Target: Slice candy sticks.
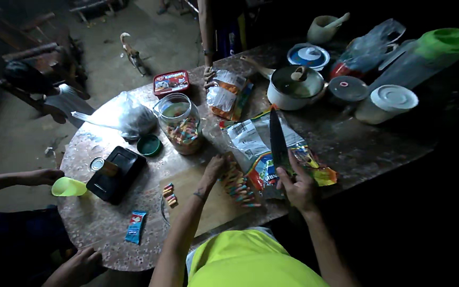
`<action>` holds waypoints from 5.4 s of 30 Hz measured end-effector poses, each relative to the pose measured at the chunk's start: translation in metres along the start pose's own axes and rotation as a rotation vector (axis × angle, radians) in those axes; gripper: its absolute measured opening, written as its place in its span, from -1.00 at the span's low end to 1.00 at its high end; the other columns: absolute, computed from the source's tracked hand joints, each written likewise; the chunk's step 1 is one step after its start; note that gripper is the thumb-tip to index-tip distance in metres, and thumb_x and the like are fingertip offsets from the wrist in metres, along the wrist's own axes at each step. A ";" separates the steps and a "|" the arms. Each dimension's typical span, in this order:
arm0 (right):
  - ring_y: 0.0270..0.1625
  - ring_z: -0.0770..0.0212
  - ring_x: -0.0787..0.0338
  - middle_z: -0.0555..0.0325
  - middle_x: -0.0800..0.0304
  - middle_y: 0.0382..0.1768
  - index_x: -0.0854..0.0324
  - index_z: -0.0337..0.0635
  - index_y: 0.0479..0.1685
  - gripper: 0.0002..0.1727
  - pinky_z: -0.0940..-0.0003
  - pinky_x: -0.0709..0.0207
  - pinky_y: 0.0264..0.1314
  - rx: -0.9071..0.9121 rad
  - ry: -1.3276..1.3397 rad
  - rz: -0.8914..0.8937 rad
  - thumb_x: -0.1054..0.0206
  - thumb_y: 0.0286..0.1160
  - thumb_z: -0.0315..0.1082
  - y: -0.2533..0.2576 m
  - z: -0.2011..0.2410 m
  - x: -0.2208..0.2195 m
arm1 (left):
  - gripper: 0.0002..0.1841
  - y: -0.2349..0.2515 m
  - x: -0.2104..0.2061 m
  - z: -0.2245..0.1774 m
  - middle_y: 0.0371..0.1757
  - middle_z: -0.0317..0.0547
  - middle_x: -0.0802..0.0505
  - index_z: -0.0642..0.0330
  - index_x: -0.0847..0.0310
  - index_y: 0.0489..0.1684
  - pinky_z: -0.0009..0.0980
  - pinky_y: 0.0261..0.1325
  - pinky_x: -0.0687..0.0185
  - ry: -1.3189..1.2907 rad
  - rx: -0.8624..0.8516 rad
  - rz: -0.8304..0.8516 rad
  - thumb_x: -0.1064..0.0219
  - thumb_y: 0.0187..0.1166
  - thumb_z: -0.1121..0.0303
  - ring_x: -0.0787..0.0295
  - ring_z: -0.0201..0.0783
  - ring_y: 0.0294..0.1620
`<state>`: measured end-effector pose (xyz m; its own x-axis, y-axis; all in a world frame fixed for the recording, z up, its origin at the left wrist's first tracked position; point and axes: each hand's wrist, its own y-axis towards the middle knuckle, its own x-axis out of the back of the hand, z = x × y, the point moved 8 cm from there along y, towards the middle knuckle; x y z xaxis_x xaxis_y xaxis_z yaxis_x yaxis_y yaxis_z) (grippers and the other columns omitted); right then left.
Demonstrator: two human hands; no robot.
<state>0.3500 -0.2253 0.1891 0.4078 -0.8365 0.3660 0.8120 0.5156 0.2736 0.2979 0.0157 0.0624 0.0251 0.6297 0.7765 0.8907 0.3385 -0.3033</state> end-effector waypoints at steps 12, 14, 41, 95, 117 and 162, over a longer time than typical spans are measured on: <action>-0.69 0.50 -0.58 0.06 -0.80 -0.39 -0.14 -0.45 0.78 -0.31 0.55 -0.57 -0.62 -0.151 0.007 -0.044 -0.23 0.70 -0.39 -0.031 -0.004 0.000 | -0.57 -0.016 0.025 0.011 0.38 0.32 -0.72 0.44 -0.55 0.44 -0.05 0.60 -0.43 -0.266 -0.152 -0.040 -0.11 0.82 0.27 -0.65 0.10 0.45; -0.69 0.53 -0.56 0.04 -0.80 -0.33 -0.11 -0.48 0.78 -0.31 0.57 -0.56 -0.62 -0.157 0.028 -0.052 -0.22 0.70 -0.41 -0.036 -0.001 -0.002 | -0.56 -0.024 0.031 0.022 0.35 0.30 -0.74 0.44 -0.54 0.43 -0.07 0.56 -0.48 -0.354 -0.102 -0.046 -0.11 0.84 0.23 -0.69 0.05 0.40; 0.06 -0.25 -0.89 -0.30 -0.86 0.11 -0.47 -0.26 0.65 -0.41 -0.20 -0.65 0.22 -0.232 -0.398 0.388 -0.31 0.66 -0.23 -0.088 -0.008 -0.131 | -0.60 -0.110 0.024 0.110 0.15 0.22 -0.85 0.24 -0.59 0.50 0.13 0.35 -0.60 -0.274 0.103 -0.307 -0.25 0.74 0.34 -0.80 0.17 0.18; 0.23 -0.24 -0.81 -0.32 -0.78 0.23 -0.37 -0.36 0.66 -0.48 -0.15 -0.58 0.39 -0.382 -0.356 0.850 -0.05 0.85 -0.27 -0.130 -0.013 -0.159 | -0.77 -0.174 0.009 0.127 0.20 0.33 -0.81 0.36 -0.78 0.14 0.17 0.47 -0.50 -0.147 0.194 -0.473 -0.25 0.69 0.49 -0.68 0.32 0.35; 0.21 -0.28 -0.82 -0.35 -0.79 0.08 -0.32 -0.37 0.58 -0.50 -0.09 -0.62 0.30 -0.525 -0.662 0.925 0.18 0.96 -0.19 -0.124 0.000 -0.224 | -0.72 -0.199 0.035 0.139 0.27 0.33 -0.76 0.37 -0.75 0.20 0.03 0.29 -0.66 -0.275 0.215 -0.611 -0.26 0.60 0.63 -0.76 0.19 0.21; 0.07 -0.38 -0.86 -0.34 -0.83 -0.12 -0.24 -0.29 0.70 -0.50 -0.14 -0.69 0.06 -0.580 -0.812 0.741 -0.06 0.82 -0.47 -0.142 0.005 -0.280 | -0.50 -0.051 0.044 0.132 0.20 0.32 -0.78 0.30 -0.66 0.18 0.27 0.26 -0.53 0.176 0.364 -0.232 0.07 0.84 0.06 -0.70 0.29 0.34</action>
<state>0.1180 -0.0638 0.0524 0.6381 0.0847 0.7653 0.6454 0.4832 -0.5916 0.1940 0.1182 0.0392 -0.0515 0.3909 0.9190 0.6655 0.6995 -0.2603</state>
